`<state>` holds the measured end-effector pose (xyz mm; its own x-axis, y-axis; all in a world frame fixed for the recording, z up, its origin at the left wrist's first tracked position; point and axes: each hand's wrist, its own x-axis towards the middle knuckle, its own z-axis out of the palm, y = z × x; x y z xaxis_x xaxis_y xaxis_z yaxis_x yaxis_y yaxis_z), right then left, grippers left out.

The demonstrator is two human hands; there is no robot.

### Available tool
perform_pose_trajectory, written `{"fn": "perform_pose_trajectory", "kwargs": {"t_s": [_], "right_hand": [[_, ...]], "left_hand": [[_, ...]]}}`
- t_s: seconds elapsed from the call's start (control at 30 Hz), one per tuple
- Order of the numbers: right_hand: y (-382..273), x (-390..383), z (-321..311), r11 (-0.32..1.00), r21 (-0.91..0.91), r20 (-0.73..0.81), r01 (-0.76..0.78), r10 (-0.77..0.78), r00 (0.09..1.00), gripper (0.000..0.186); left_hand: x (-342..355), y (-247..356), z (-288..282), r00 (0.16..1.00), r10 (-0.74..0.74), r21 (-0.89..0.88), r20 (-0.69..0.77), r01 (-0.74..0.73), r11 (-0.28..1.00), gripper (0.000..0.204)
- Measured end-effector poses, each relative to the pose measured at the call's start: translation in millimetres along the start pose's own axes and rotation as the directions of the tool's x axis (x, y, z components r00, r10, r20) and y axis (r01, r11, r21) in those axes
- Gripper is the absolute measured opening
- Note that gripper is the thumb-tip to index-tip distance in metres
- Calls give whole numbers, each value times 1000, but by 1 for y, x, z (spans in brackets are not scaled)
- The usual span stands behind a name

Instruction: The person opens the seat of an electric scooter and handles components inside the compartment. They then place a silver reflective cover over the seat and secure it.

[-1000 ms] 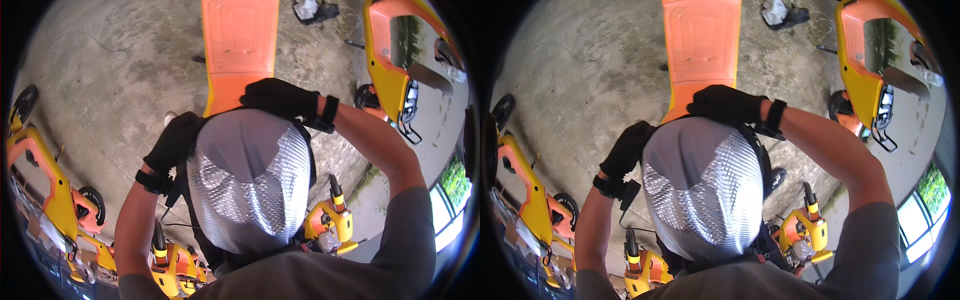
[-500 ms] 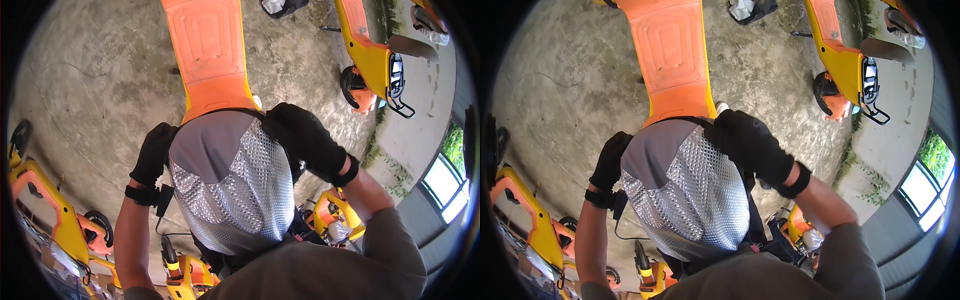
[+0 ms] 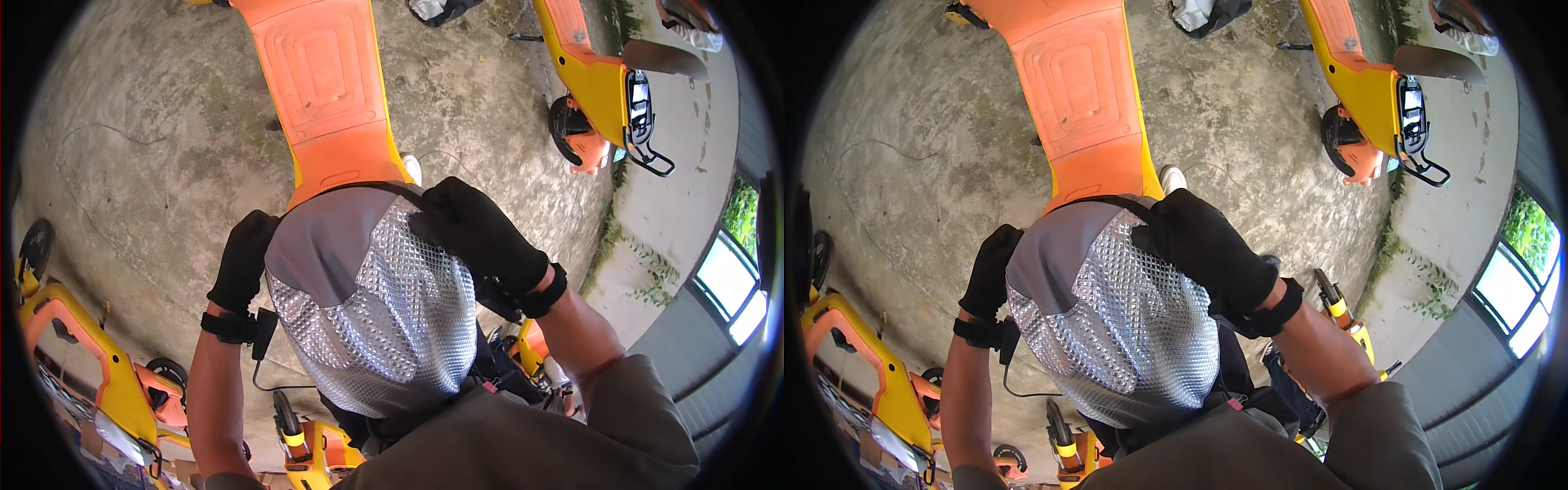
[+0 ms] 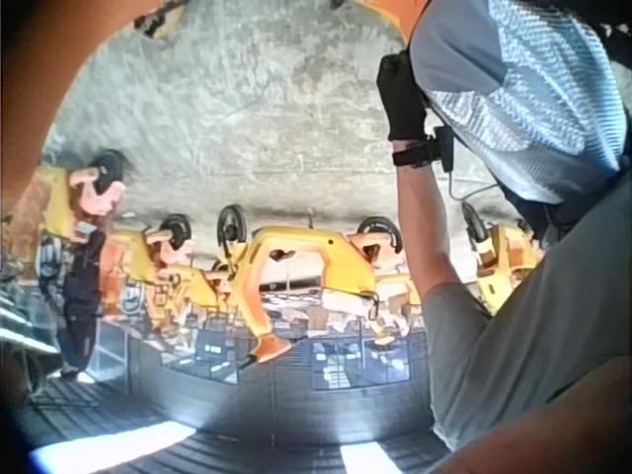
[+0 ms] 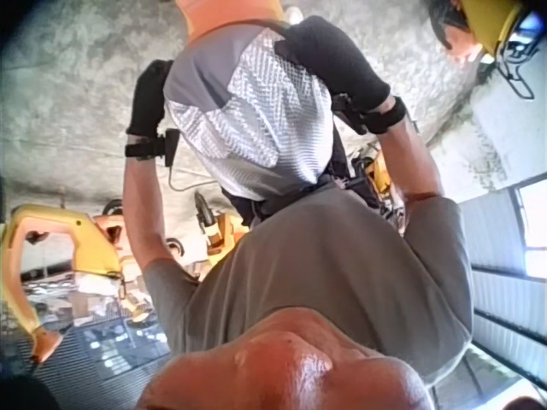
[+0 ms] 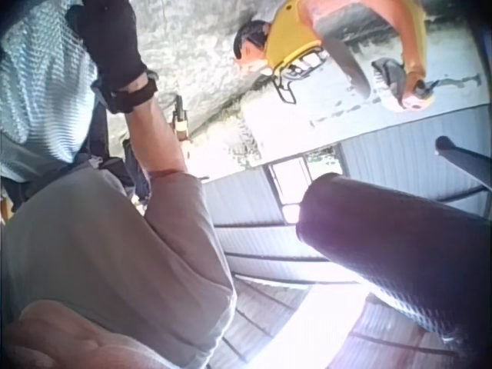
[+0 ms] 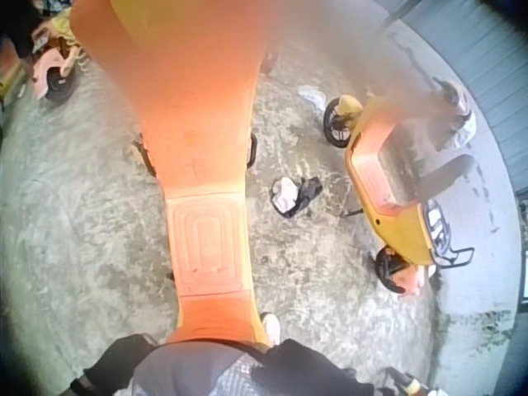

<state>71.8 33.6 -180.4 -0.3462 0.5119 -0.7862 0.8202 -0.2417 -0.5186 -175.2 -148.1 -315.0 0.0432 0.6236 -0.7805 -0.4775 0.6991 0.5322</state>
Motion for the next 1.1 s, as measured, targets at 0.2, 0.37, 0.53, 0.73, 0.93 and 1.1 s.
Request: {"fn": "perform_pose_trajectory", "kwargs": {"t_s": [0.2,0.37,0.53,0.73,0.93,1.1], "right_hand": [[3,3,3,985,127,26,-117,115,993,19],[-1,10,7,1000,20,-112,-3,5,994,38],[8,29,21,994,-95,-168,-59,42,985,43],[5,35,14,955,-281,-152,95,-142,978,43],[27,52,11,965,-261,-130,4,-39,991,47],[55,70,13,976,-219,-113,9,-35,993,43]], "left_hand": [[-1,2,3,1000,-9,-7,-13,9,1000,15],[1,6,5,1000,-1,131,-5,1,991,15],[1,0,-2,1000,10,39,25,-11,999,16],[2,2,0,999,47,88,13,-48,995,17],[3,0,0,999,43,69,22,-44,997,21],[2,7,3,998,-56,97,-7,56,994,22]]}}
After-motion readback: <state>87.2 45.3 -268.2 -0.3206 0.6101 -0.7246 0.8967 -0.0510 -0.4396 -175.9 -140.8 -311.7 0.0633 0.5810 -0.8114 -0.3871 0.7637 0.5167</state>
